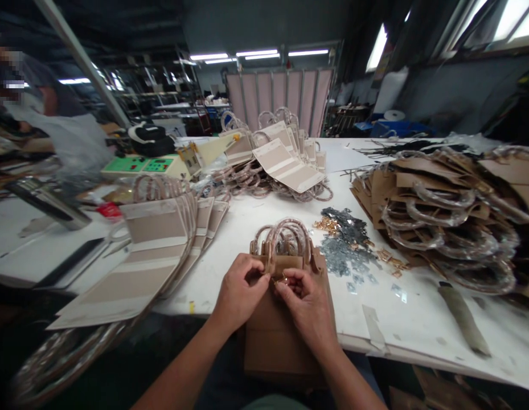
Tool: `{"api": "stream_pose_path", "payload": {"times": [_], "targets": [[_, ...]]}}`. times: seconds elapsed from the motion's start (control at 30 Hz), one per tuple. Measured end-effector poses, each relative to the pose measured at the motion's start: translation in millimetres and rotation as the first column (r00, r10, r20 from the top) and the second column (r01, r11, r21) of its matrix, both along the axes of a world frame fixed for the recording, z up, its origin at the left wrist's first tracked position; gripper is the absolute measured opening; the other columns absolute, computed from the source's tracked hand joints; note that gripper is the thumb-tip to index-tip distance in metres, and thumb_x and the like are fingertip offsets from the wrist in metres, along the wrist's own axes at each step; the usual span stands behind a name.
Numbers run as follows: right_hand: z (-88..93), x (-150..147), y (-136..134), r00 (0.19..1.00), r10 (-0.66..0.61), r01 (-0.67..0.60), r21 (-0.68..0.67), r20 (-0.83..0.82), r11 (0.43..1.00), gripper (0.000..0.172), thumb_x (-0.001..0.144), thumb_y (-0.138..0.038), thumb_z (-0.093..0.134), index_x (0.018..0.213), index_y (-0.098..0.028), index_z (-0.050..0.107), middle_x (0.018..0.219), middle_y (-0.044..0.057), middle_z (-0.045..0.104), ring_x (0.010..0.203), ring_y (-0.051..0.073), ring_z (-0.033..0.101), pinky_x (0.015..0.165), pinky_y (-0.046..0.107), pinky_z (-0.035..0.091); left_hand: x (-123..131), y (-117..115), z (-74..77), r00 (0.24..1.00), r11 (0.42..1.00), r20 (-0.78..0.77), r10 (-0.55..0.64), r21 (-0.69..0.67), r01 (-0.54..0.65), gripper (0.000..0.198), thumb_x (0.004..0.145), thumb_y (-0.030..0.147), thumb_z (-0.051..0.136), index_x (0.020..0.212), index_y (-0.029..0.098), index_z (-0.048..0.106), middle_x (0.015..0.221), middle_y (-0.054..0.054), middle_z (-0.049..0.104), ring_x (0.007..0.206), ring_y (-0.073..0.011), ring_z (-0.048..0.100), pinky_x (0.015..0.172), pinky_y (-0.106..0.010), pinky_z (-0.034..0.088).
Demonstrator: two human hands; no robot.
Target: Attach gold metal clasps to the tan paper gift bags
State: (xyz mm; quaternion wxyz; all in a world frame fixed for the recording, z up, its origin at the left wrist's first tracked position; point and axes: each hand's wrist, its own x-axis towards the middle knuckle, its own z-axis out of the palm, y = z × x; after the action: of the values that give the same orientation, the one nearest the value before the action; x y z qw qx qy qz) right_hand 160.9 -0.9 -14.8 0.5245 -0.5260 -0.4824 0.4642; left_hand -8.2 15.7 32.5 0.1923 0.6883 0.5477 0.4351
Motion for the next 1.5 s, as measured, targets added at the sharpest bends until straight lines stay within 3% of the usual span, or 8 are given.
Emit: {"api": "stream_pose_path", "payload": {"times": [0.27,0.37,0.43,0.6,0.77,0.83,1.07,1.5], "targets": [[10.2,-2.5,-1.4,0.996,-0.057,0.056,0.008,0.075,0.998,0.043,0.083,-0.055,0.076,0.108,-0.02,0.076,0.086,0.006,0.078,0.077,0.025,0.073,0.07,0.035,0.059,8.6,-4.0,-9.0,0.998,0.999,0.059,0.009,0.031,-0.011,0.024,0.077,0.012,0.071,0.071,0.021,0.05,0.09,0.0,0.055,0.086,-0.017,0.058,0.077,-0.03,0.047],[10.2,-3.3,-3.1,0.998,-0.045,0.045,-0.01,0.036,0.999,0.046,0.085,-0.055,0.075,0.114,-0.02,0.073,0.082,0.006,0.078,0.077,0.025,0.075,0.073,0.036,0.06,10.3,-9.4,-14.9,0.985,0.994,0.136,0.103,0.028,-0.108,0.01,0.087,0.02,0.066,0.094,0.022,0.059,0.095,-0.002,0.062,0.091,-0.0188,0.061,0.084,-0.033,0.05],[9.2,-4.1,-3.7,0.998,-0.053,0.053,-0.009,0.046,0.999,0.045,0.086,-0.055,0.074,0.115,-0.02,0.072,0.081,0.006,0.078,0.077,0.026,0.076,0.074,0.036,0.06,8.9,-14.8,-16.3,0.956,0.989,0.254,0.145,-0.037,-0.14,0.028,0.092,0.025,0.062,0.119,0.023,0.057,0.107,-0.005,0.066,0.098,-0.0195,0.065,0.089,-0.034,0.052],[13.2,-9.3,-4.0,0.995,-0.04,0.035,0.057,0.089,0.998,0.04,0.089,-0.052,0.071,0.113,-0.02,0.073,0.094,0.009,0.079,0.081,0.026,0.076,0.078,0.04,0.061,2.3,-23.0,-8.4,0.814,0.961,0.538,0.22,-0.261,-0.087,0.055,0.087,0.034,0.071,0.136,0.018,0.052,0.112,-0.008,0.071,0.098,-0.0191,0.071,0.086,-0.03,0.056],[27.2,-15.8,-3.5,0.962,-0.071,0.034,0.142,0.264,0.989,0.032,0.091,-0.047,0.069,0.11,-0.022,0.077,0.1,0.009,0.079,0.085,0.027,0.075,0.083,0.042,0.06,-0.8,-24.2,-2.6,0.599,0.922,0.752,0.276,-0.383,0.055,0.051,0.08,0.039,0.08,0.124,0.018,0.066,0.104,-0.006,0.077,0.087,-0.0176,0.072,0.077,-0.026,0.056],[29.9,-17.9,-2.8,0.945,-0.102,0.038,0.203,0.312,0.978,0.028,0.092,-0.044,0.069,0.108,-0.022,0.078,0.102,0.008,0.079,0.087,0.026,0.074,0.084,0.041,0.06,-1.8,-25.3,-2.4,0.563,0.914,0.783,0.264,-0.39,0.113,0.049,0.081,0.041,0.08,0.123,0.018,0.069,0.102,-0.006,0.078,0.083,-0.0174,0.072,0.073,-0.026,0.056],[23.4,-17.8,-2.6,0.924,-0.088,-0.039,0.321,0.372,0.946,0.023,0.094,-0.038,0.066,0.107,-0.023,0.078,0.105,0.007,0.079,0.095,0.026,0.074,0.085,0.038,0.059,-8.6,-26.8,-0.7,0.586,0.891,0.782,0.215,-0.403,0.211,0.042,0.081,0.042,0.08,0.113,0.016,0.073,0.096,-0.009,0.08,0.083,-0.0221,0.074,0.074,-0.03,0.058],[32.3,-24.0,-0.2,0.904,-0.165,0.024,0.338,0.394,0.941,0.02,0.091,-0.039,0.067,0.101,-0.025,0.077,0.1,0.007,0.079,0.089,0.027,0.074,0.082,0.042,0.06,3.0,-32.3,5.9,0.717,0.952,0.69,0.095,-0.274,0.138,0.031,0.083,0.034,0.077,0.11,0.019,0.075,0.106,-0.007,0.079,0.097,-0.0225,0.074,0.088,-0.031,0.057]]}}
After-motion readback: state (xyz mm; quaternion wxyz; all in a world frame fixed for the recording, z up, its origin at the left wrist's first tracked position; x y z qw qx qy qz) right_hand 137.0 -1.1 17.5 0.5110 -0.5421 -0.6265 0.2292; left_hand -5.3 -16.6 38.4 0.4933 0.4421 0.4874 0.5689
